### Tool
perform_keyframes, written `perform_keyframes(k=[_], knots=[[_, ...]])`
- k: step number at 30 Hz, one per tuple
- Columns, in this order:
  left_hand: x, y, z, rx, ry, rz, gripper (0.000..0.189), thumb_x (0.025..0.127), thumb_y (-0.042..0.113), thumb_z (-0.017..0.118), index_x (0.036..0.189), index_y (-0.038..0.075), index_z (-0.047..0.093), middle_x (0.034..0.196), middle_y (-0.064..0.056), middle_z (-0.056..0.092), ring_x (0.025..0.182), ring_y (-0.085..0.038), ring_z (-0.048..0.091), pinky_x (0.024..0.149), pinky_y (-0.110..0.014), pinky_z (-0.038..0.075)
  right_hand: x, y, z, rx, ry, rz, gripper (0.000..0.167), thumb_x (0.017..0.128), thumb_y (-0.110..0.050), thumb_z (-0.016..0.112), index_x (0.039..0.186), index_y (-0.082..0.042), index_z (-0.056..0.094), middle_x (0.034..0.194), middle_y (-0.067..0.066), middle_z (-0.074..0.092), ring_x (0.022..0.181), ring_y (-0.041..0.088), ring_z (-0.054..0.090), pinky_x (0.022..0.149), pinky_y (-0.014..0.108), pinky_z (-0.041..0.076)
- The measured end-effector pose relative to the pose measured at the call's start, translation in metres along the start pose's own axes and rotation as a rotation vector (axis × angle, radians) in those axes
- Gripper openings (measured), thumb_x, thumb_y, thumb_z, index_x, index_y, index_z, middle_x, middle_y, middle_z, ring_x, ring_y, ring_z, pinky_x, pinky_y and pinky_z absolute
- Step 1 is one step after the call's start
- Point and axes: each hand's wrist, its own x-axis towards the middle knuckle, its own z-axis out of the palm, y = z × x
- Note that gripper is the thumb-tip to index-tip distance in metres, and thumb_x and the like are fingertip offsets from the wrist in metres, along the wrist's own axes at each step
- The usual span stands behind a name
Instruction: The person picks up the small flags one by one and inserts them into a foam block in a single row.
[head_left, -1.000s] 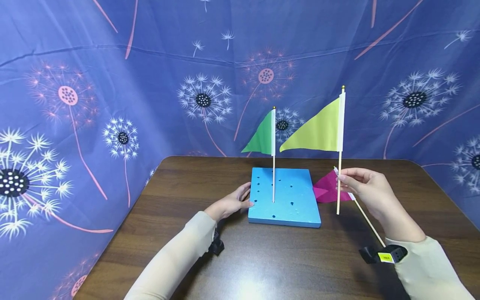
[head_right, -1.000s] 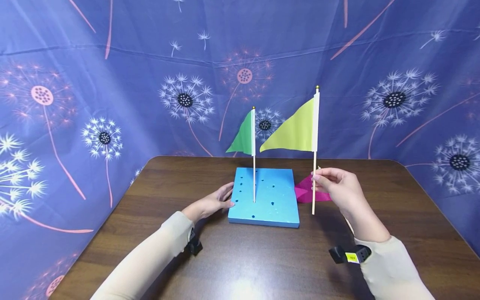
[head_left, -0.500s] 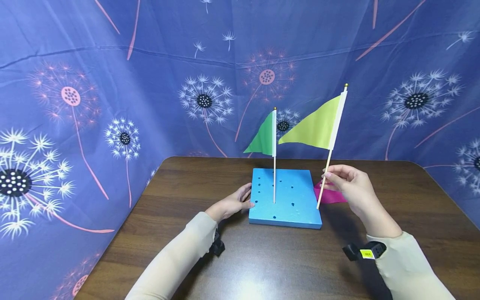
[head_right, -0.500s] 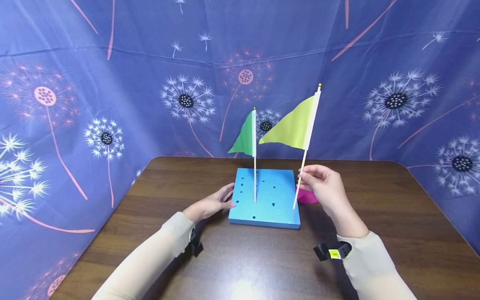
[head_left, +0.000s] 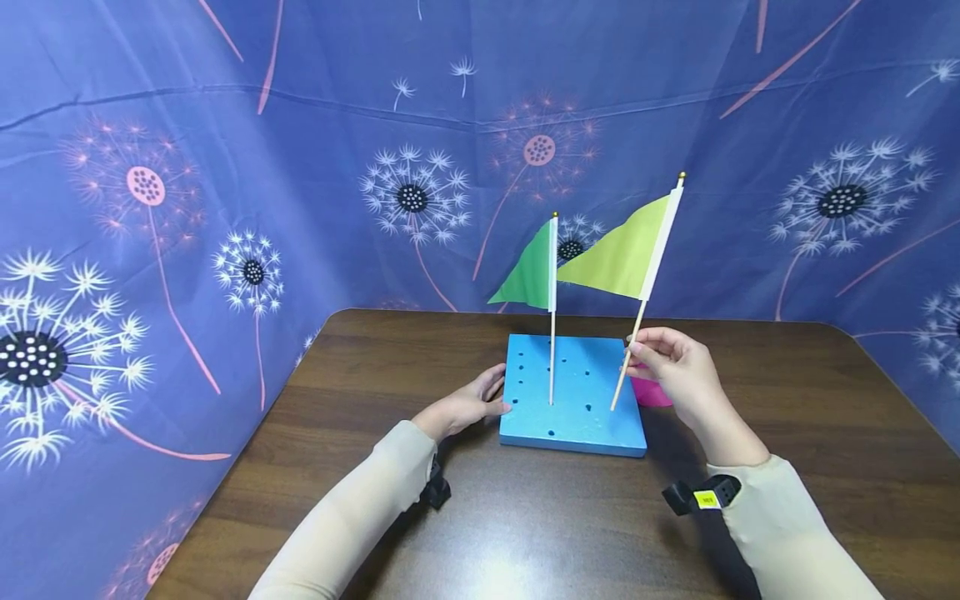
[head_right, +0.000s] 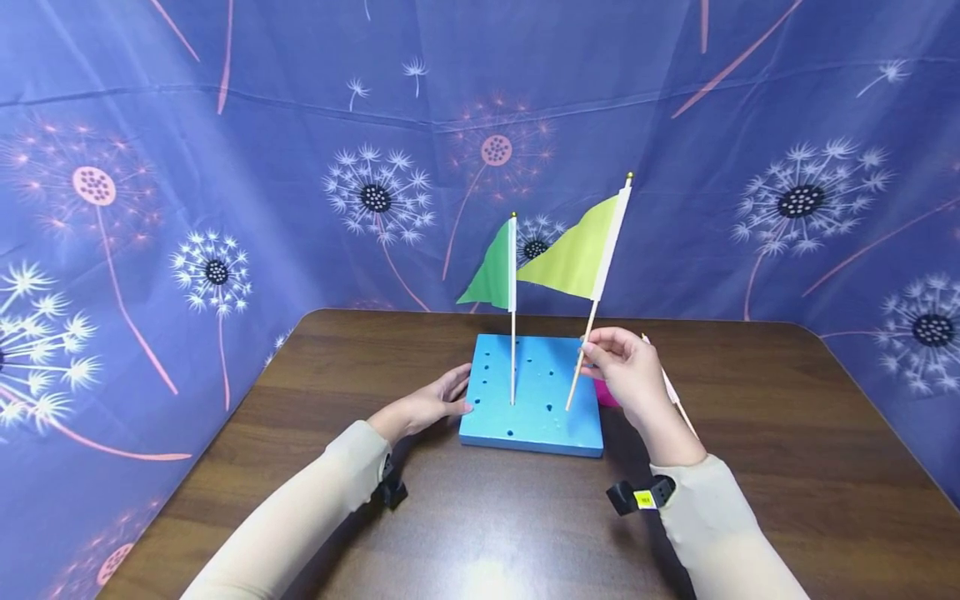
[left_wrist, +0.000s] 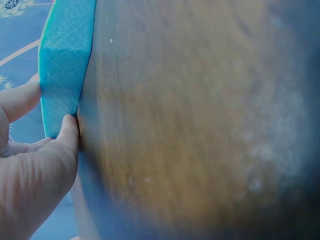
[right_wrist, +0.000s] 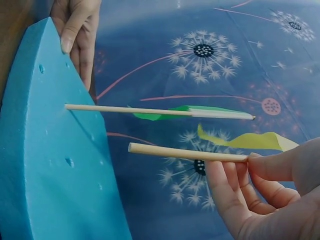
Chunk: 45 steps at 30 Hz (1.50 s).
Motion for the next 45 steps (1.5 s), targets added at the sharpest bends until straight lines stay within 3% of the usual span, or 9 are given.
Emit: perform_keyframes(k=[7, 13, 26, 35, 45], knots=[[-0.002, 0.002, 0.000, 0.004, 0.000, 0.004, 0.080, 0.096, 0.002, 0.056, 0.157, 0.011, 0.004, 0.164, -0.010, 0.004, 0.151, -0.025, 0.008, 0.120, -0.042, 0.023, 0.008, 0.011, 0.008, -0.004, 0.006, -0.008, 0.006, 0.095, -0.004, 0.059, 0.097, -0.009, 0.060, 0.079, -0.010, 0.067, 0.073, 0.004, 0.066, 0.070, 0.024, 0.059], [-0.002, 0.003, 0.001, -0.008, -0.001, 0.006, 0.080, 0.096, 0.001, 0.055, 0.157, 0.010, 0.005, 0.164, -0.010, 0.005, 0.151, -0.024, 0.008, 0.120, -0.042, 0.022, 0.014, 0.020, 0.015, -0.042, 0.019, 0.010, 0.007, 0.095, -0.003, 0.058, 0.102, -0.001, 0.058, 0.079, -0.010, 0.066, 0.074, 0.003, 0.066, 0.071, 0.026, 0.059], [0.001, -0.001, 0.001, 0.009, -0.007, 0.009, 0.079, 0.097, 0.004, 0.055, 0.157, 0.010, 0.005, 0.164, -0.010, 0.005, 0.151, -0.025, 0.008, 0.121, -0.044, 0.019, 0.022, 0.043, 0.019, -0.049, 0.060, 0.089, 0.012, 0.097, -0.005, 0.057, 0.106, 0.004, 0.057, 0.078, -0.008, 0.066, 0.073, 0.003, 0.064, 0.071, 0.025, 0.059], [0.001, 0.000, 0.000, 0.004, 0.002, 0.009, 0.079, 0.096, 0.002, 0.056, 0.157, 0.009, 0.005, 0.164, -0.011, 0.005, 0.151, -0.026, 0.009, 0.120, -0.043, 0.022, 0.026, 0.048, 0.022, -0.084, 0.070, 0.086, 0.024, 0.098, -0.007, 0.055, 0.114, 0.011, 0.053, 0.083, -0.003, 0.066, 0.074, 0.003, 0.065, 0.072, 0.025, 0.059], [0.002, -0.001, -0.001, 0.013, 0.000, 0.003, 0.079, 0.096, 0.004, 0.056, 0.157, 0.012, 0.005, 0.164, -0.009, 0.005, 0.151, -0.024, 0.009, 0.121, -0.043, 0.020, 0.027, 0.048, 0.027, -0.098, 0.056, 0.086, 0.021, 0.097, -0.005, 0.056, 0.112, 0.010, 0.055, 0.080, -0.003, 0.063, 0.073, 0.003, 0.064, 0.072, 0.026, 0.059]])
